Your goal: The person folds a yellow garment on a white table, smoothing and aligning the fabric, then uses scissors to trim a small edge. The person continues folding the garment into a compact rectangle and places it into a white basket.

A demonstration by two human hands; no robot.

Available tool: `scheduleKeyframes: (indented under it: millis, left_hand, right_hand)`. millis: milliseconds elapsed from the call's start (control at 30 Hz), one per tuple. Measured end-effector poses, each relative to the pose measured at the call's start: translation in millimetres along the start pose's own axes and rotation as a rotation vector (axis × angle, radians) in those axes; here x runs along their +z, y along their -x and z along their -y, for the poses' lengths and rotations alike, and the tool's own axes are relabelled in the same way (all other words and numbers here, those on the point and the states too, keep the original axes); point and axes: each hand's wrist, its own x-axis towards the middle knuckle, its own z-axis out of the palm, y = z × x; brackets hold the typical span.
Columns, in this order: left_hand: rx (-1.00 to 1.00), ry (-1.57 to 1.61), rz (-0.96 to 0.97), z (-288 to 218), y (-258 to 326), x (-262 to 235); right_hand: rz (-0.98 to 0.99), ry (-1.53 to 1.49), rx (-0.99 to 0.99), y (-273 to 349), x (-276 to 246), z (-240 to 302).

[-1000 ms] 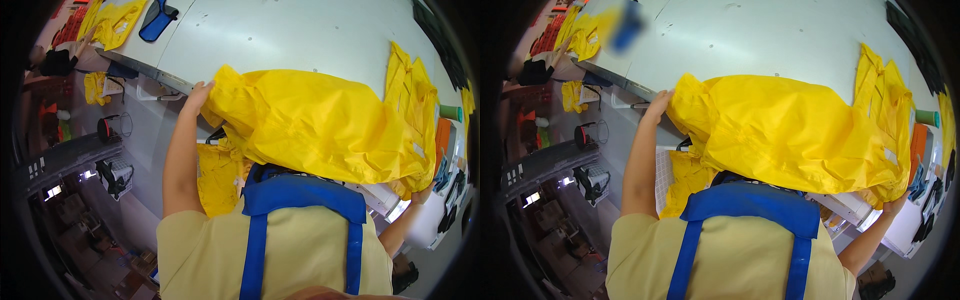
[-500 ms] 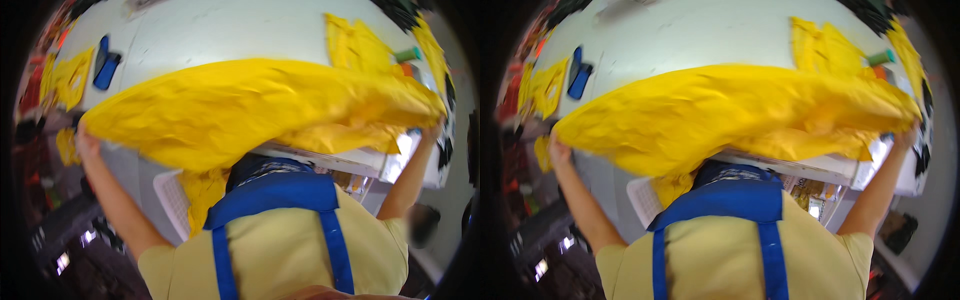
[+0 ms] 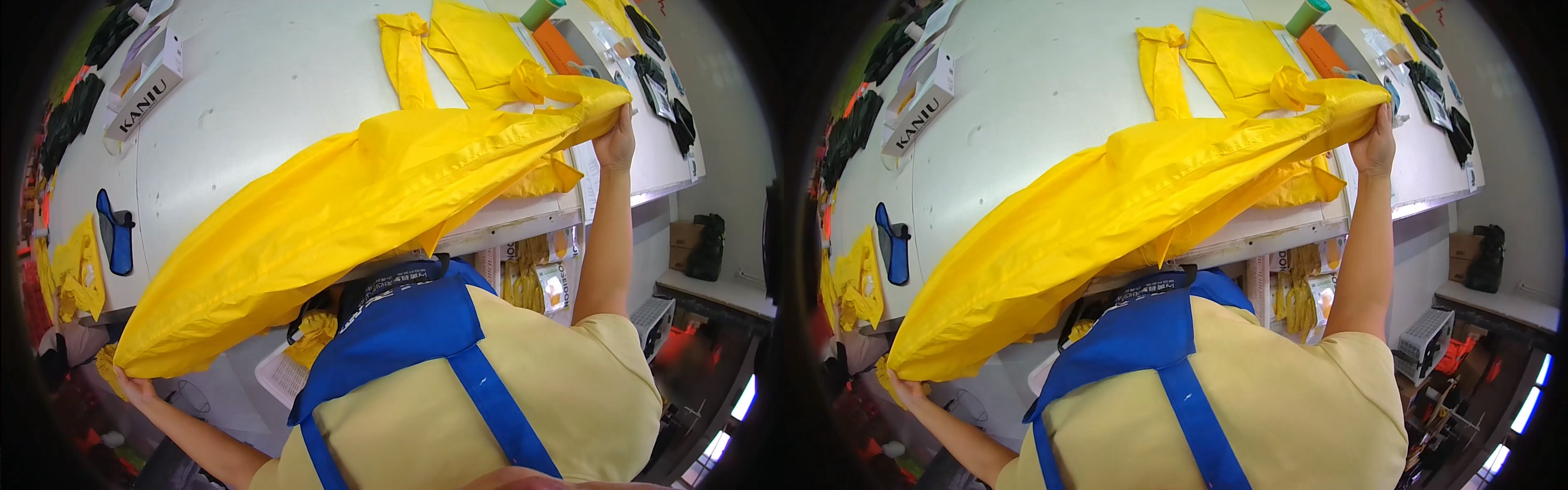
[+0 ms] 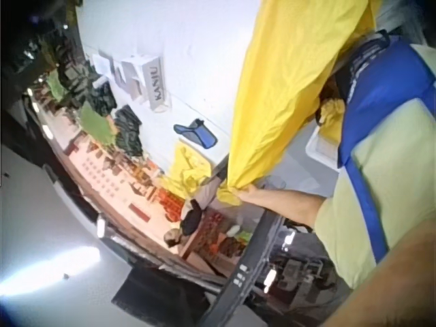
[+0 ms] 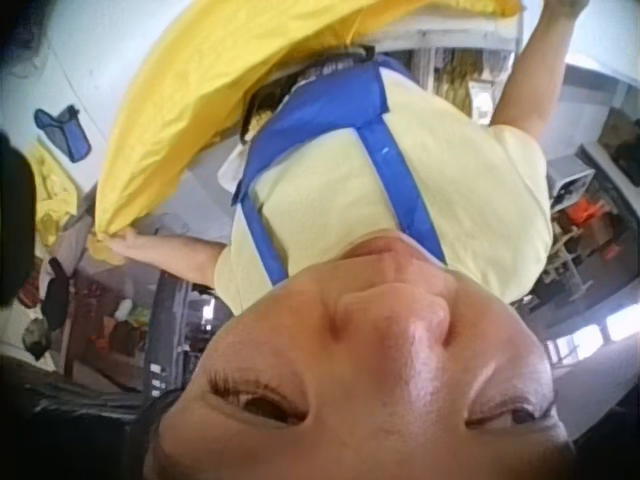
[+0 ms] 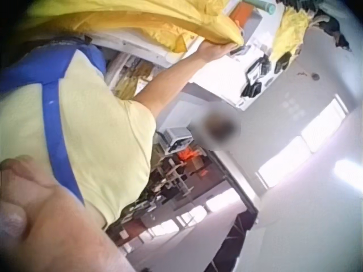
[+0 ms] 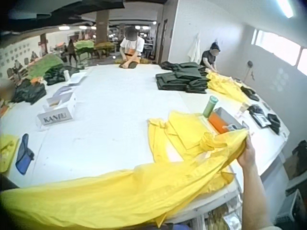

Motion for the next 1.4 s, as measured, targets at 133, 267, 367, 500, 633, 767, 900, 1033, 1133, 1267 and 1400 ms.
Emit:
scheduleKeyframes:
  millis: [133,267,367,500,633,767,900,1033,1133,1267,1400]
  left_hand:
    - [0.031,-0.026,-0.023,-15.0,7.8,12.5]
    - [0.059,-0.069,0.069,-26.8,-9.2,15.1]
    - [0.056,-0.13,0.041,-34.3,-12.3,23.0]
    - [0.048,-0.198,0.03,-60.8,-19.4,27.7]
    - [0.115,-0.509,-0.118,-92.9,-29.2,60.7]
    - [0.461,-0.789,0.245,-23.6,102.9,297.7]
    - [0.827,-1.083,1.051,126.0,261.4,463.9]
    - [0.688,-1.397,1.17,195.5,304.3,546.0]
    - [0.5,-1.381,1.235,240.5,282.4,558.9]
    - [0.207,-1.169,1.321,244.9,259.3,537.3]
    - [-0.298,-0.763,1.311,220.1,259.4,517.8]
  right_hand:
    - [0.014,-0.008,0.096,5.7,18.3,13.5]
    - [0.188,0.004,0.134,-7.8,-2.7,11.6]
    - [0.163,0.07,0.116,-17.9,-9.3,12.8]
    - [0.145,0.237,0.115,-39.1,8.2,34.8]
    - [0.181,0.488,0.127,-71.3,54.9,45.7]
    - [0.315,0.505,0.184,-108.6,75.6,1.5]
    - [0.326,0.522,0.163,-101.2,84.5,-29.1]
    - [0.406,0.564,0.15,-89.5,112.4,-26.4]
    - [0.219,0.861,-0.053,-129.6,-7.8,-38.3]
    - [-0.084,1.881,0.223,-101.0,-173.9,-85.8]
    - [-0.07,1.769,0.169,-42.6,-198.8,-141.4]
